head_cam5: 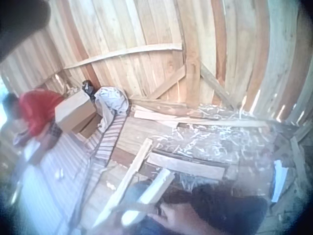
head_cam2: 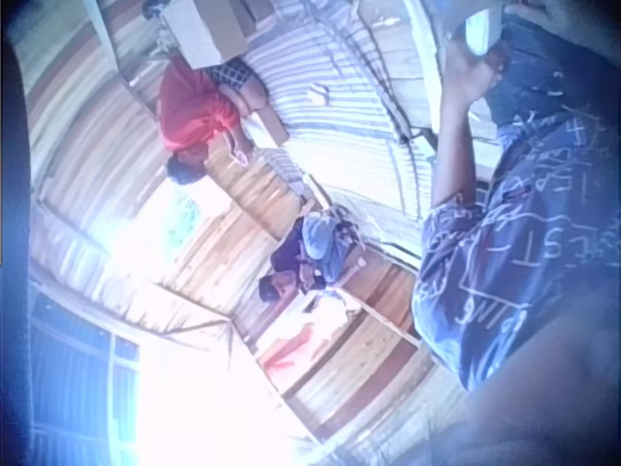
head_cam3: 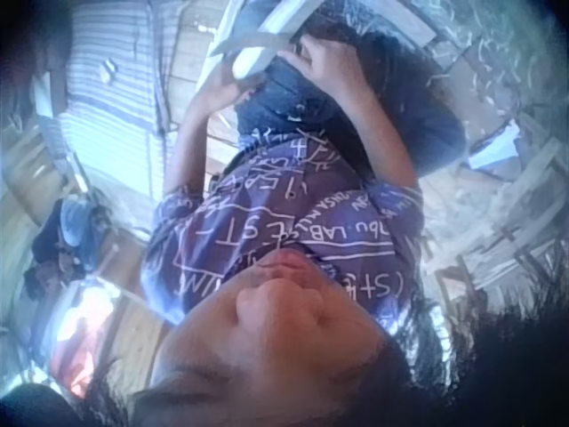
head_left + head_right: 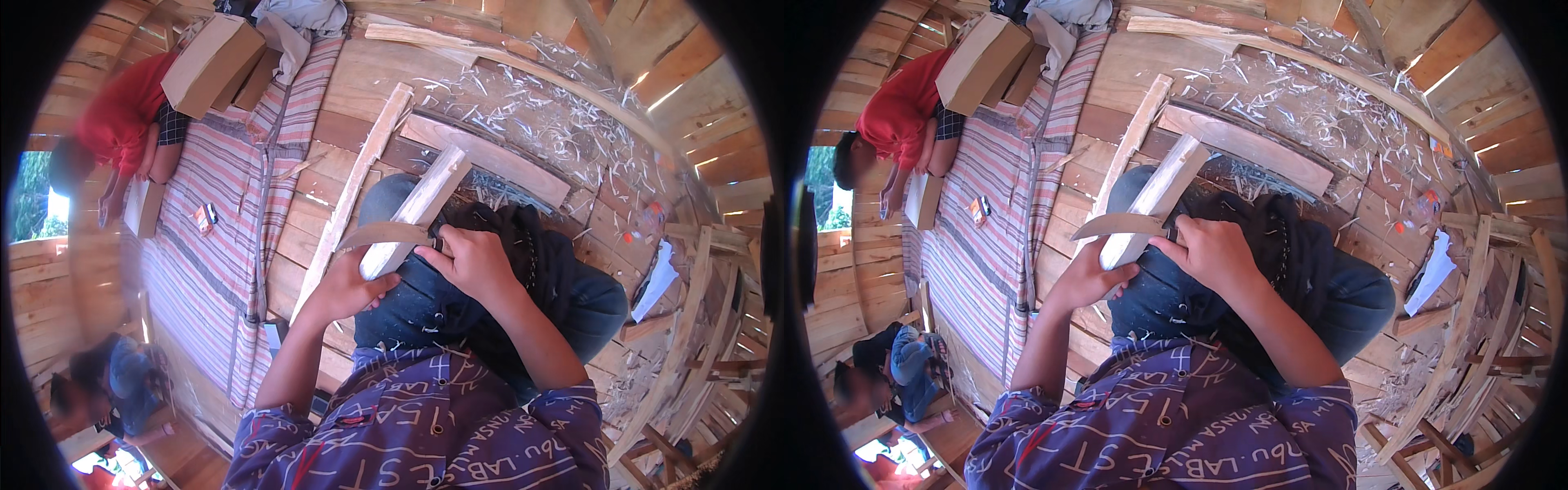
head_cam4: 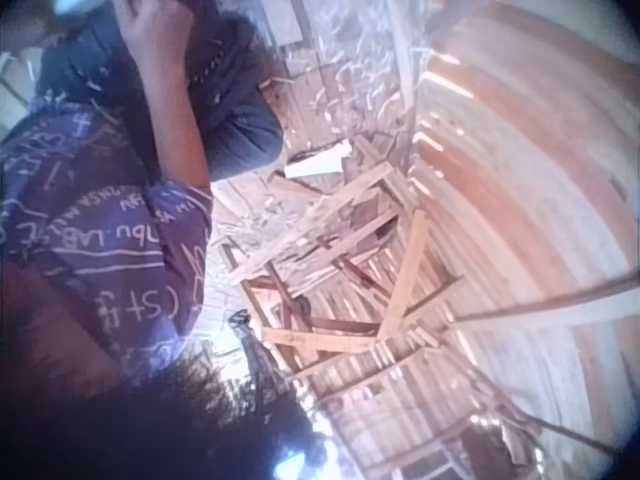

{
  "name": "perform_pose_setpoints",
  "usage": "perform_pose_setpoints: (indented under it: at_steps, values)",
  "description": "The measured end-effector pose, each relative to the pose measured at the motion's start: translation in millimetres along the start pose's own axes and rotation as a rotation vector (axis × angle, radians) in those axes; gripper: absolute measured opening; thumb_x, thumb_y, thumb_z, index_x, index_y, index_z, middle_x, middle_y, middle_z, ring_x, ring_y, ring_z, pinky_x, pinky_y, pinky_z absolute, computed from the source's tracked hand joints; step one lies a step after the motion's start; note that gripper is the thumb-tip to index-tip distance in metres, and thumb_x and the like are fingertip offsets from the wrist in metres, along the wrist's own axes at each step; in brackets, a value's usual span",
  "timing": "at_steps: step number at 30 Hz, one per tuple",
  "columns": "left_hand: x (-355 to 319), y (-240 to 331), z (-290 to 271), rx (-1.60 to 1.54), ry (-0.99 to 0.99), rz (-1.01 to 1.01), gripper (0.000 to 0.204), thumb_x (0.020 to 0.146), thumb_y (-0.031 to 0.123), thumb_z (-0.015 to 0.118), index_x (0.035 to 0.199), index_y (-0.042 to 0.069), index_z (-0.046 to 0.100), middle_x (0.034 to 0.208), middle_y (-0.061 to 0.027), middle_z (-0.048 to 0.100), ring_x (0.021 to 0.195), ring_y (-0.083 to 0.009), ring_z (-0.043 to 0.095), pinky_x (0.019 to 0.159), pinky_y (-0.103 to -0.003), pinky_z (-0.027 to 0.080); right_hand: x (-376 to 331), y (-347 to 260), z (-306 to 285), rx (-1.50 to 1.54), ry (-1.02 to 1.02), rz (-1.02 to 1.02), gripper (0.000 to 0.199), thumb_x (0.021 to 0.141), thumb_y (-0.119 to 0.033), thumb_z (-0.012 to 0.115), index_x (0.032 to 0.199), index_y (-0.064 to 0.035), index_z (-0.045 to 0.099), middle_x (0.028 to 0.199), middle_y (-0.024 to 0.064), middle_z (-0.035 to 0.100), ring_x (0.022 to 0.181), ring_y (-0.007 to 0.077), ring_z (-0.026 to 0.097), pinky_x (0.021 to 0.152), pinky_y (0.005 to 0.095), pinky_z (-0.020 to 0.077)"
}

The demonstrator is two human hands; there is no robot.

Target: The person shaves thin layers off a wooden plank using a knife while sitting on the floor.

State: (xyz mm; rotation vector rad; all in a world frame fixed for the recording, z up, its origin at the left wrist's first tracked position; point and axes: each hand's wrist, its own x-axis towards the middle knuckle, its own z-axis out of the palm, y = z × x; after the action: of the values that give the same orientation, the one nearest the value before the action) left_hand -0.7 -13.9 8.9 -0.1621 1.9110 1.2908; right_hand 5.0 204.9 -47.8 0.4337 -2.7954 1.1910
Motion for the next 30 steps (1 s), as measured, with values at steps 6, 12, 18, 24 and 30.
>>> perform_pose_setpoints:
  at_steps: [6, 12, 18, 24, 30]
  values:
    - [2, -19, 6, 0.179, 0.028, 0.061, 0.028, 0.081, 0.011, 0.068, 0.101, -0.007, 0.06, 0.067, -0.0099, 0.063, 0.055, -0.0159, 0.061, 0.054, -0.031, 0.048, 54, 74, -59, -0.273, 0.174, 0.543, 0.069, 0.094, -0.061, 0.044, 0.078, 0.0014, 0.068, 0.077, 0.0261, 0.066, 0.079, 0.0423, 0.065, 0.073, 0.0509, 0.05]
    - [6, -23, 13, -0.001, 0.062, 0.066, 0.024, 0.08, 0.01, 0.067, 0.095, -0.007, 0.06, 0.066, -0.0097, 0.063, 0.057, -0.0162, 0.062, 0.055, -0.031, 0.048, 14, 137, -115, -0.277, 0.334, 0.691, 0.055, 0.096, -0.049, 0.052, 0.083, 0.0025, 0.068, 0.069, 0.021, 0.064, 0.065, 0.0356, 0.063, 0.063, 0.0417, 0.0479]
    - [15, -10, 15, -0.067, 0.009, 0.006, 0.027, 0.082, 0.007, 0.064, 0.104, -0.007, 0.058, 0.068, -0.0064, 0.062, 0.058, -0.0126, 0.06, 0.054, -0.029, 0.048, -18, 17, -26, 0.079, -0.009, 0.289, 0.051, 0.086, -0.049, 0.067, 0.065, -0.003, 0.06, 0.056, 0.0129, 0.059, 0.051, 0.03, 0.061, 0.05, 0.0389, 0.0465]
    - [12, 3, 20, 0.003, 0.083, -0.023, 0.039, 0.081, 0.01, 0.065, 0.117, -0.003, 0.056, 0.07, -0.0095, 0.063, 0.06, -0.0138, 0.062, 0.054, -0.03, 0.05, 4, 19, 2, -0.189, -0.039, 0.032, 0.057, 0.084, -0.055, 0.065, 0.061, -0.0042, 0.056, 0.055, 0.0139, 0.059, 0.056, 0.0326, 0.064, 0.052, 0.0397, 0.0506]
    - [10, -38, 26, 0.435, 0.254, 0.5, 0.026, 0.077, 0.009, 0.067, 0.096, -0.006, 0.059, 0.07, -0.0138, 0.063, 0.055, -0.0173, 0.063, 0.054, -0.035, 0.049, 33, 187, -124, -0.195, 0.609, 0.82, 0.068, 0.095, -0.059, 0.046, 0.074, 0.0033, 0.066, 0.073, 0.0223, 0.065, 0.067, 0.0344, 0.064, 0.07, 0.0467, 0.0473]
